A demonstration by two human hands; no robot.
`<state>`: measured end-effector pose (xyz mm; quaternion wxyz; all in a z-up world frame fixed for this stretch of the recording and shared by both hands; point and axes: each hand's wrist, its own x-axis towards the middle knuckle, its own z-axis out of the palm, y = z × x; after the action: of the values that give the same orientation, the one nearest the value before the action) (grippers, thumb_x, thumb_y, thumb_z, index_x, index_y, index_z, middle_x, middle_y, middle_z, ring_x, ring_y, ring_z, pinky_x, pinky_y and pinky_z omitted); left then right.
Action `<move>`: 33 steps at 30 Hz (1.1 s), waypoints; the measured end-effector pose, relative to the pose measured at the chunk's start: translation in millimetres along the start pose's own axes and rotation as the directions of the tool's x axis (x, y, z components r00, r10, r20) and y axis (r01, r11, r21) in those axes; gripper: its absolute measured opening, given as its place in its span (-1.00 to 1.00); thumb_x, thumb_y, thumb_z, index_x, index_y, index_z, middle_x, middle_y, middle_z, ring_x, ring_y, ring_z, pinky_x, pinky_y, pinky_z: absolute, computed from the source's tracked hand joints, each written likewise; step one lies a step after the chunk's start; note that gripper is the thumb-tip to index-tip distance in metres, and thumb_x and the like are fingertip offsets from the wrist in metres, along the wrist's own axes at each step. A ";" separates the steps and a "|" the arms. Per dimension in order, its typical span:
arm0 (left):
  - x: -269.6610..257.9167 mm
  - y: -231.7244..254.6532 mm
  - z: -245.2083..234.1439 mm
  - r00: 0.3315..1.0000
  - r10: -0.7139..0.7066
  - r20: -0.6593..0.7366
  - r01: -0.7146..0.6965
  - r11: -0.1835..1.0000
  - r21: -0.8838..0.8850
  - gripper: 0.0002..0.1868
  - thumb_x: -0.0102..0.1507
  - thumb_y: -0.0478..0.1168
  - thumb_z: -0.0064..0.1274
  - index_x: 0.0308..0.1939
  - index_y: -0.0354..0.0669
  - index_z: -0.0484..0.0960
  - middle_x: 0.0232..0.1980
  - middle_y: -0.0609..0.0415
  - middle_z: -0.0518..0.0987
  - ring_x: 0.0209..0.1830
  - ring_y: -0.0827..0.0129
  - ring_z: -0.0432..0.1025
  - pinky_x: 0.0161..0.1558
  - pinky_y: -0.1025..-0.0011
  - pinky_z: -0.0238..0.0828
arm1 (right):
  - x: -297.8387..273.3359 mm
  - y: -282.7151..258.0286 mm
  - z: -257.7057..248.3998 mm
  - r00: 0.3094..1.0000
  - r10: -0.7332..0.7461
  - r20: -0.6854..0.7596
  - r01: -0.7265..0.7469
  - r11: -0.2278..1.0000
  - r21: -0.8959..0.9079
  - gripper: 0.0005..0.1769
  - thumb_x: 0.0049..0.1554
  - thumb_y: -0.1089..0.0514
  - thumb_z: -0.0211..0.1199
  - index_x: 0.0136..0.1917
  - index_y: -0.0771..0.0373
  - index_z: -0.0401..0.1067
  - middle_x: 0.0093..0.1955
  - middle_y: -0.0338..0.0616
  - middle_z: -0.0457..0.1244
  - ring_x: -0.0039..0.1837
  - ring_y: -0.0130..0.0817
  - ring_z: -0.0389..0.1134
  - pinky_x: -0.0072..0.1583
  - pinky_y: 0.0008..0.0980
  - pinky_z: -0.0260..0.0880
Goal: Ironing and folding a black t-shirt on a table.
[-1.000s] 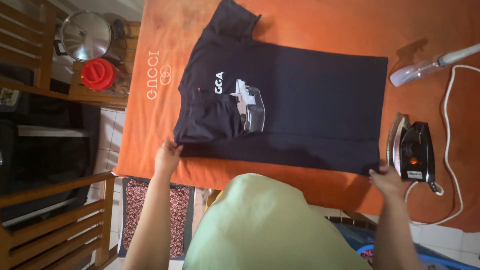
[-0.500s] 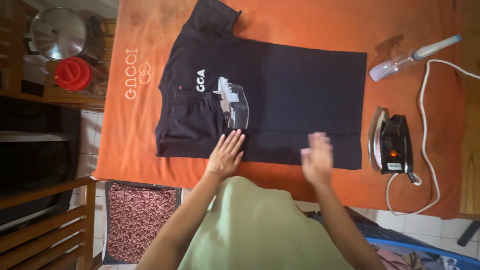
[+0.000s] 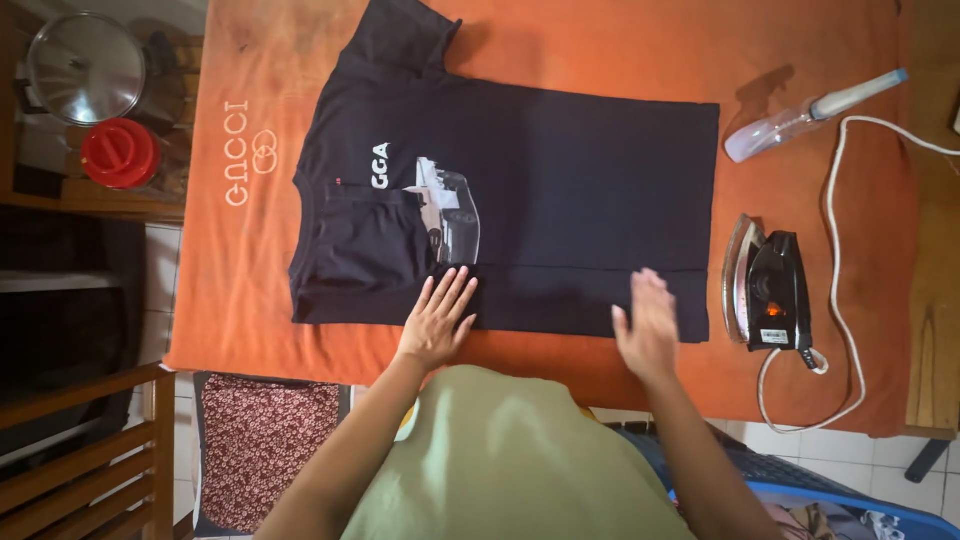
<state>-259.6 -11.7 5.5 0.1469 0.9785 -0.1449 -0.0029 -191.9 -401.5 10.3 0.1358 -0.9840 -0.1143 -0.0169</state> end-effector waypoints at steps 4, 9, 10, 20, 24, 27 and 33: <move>3.5 4.0 -7.7 1.000 -0.014 -0.015 0.013 1.000 -0.010 -0.28 0.39 0.09 -0.20 0.58 -0.11 0.13 0.66 -0.02 0.05 0.66 0.18 -0.11 0.58 0.06 -0.31 | -21.5 33.8 -5.5 0.979 0.181 -0.092 -0.185 0.982 -0.038 -0.24 0.37 -0.06 -0.13 0.63 0.50 -0.08 0.69 0.31 -0.16 0.70 0.14 -0.18 0.64 0.02 -0.26; 16.0 17.8 -13.1 1.000 -0.029 0.004 0.030 0.998 -0.049 -0.21 0.33 0.14 -0.17 0.56 -0.15 0.11 0.63 -0.13 0.03 0.65 0.09 -0.12 0.55 0.01 -0.33 | -19.2 12.1 -20.7 0.993 0.073 -0.089 -0.083 0.991 -0.109 -0.29 0.34 0.00 -0.07 0.59 0.51 0.07 0.67 0.30 -0.08 0.70 0.15 -0.11 0.64 0.06 -0.20; 19.4 22.3 -11.8 1.000 -0.005 0.008 0.006 0.998 -0.062 -0.21 0.33 0.14 -0.17 0.57 -0.12 0.11 0.64 -0.11 0.03 0.66 0.10 -0.12 0.56 0.03 -0.33 | -17.5 5.2 -19.4 1.000 -0.019 -0.021 0.019 1.000 -0.011 -0.32 0.32 0.00 -0.05 0.57 0.47 0.13 0.63 0.25 -0.02 0.67 0.12 -0.06 0.63 0.04 -0.17; 25.0 34.9 -1.2 0.999 0.040 0.008 -0.040 0.999 -0.035 -0.20 0.35 0.17 -0.18 0.58 -0.12 0.11 0.65 -0.07 0.04 0.66 0.17 -0.11 0.58 0.07 -0.33 | 204.0 147.5 -0.6 0.780 0.422 -0.463 -0.228 0.880 0.417 0.37 0.19 -0.15 0.60 0.57 0.68 -0.39 0.61 0.58 -0.28 0.64 0.33 -0.22 0.58 0.11 -0.30; -9.4 15.7 -3.7 0.999 -0.048 0.014 0.048 0.998 -0.027 -0.20 0.35 0.18 -0.18 0.57 -0.16 0.11 0.65 -0.05 0.05 0.66 0.18 -0.10 0.57 0.07 -0.32 | 314.0 227.3 -10.5 0.729 0.429 -0.534 0.041 0.751 0.659 0.47 0.12 -0.01 0.79 0.58 0.45 -0.48 0.58 0.32 -0.11 0.59 0.12 0.09 0.54 -0.06 0.15; -42.6 -10.3 -7.9 0.990 -0.139 0.000 0.139 0.990 -0.001 -0.20 0.34 0.17 -0.17 0.57 -0.14 0.13 0.65 -0.04 0.06 0.65 0.17 -0.09 0.57 0.07 -0.30 | 343.7 255.5 9.4 0.693 0.546 -0.471 -0.006 0.658 0.753 0.21 0.15 0.09 0.61 0.64 0.30 -0.30 0.56 0.17 0.08 0.54 0.00 0.23 0.52 -0.14 0.34; -102.6 -69.9 -27.7 0.924 -0.359 -0.132 0.364 0.932 0.010 -0.22 0.34 0.14 -0.13 0.56 -0.14 0.14 0.63 -0.10 0.06 0.65 0.10 -0.10 0.56 0.02 -0.30 | 229.8 73.8 -2.7 0.721 -0.109 -0.685 0.407 0.866 0.290 -0.10 0.14 0.56 0.23 0.61 0.47 -0.17 0.55 0.33 -0.06 0.55 0.17 0.18 0.48 0.00 0.31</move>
<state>-336.8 89.4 8.1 0.1361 0.9889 0.0476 0.0354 48.7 -420.7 8.3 0.3717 -0.8362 -0.2005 -0.3498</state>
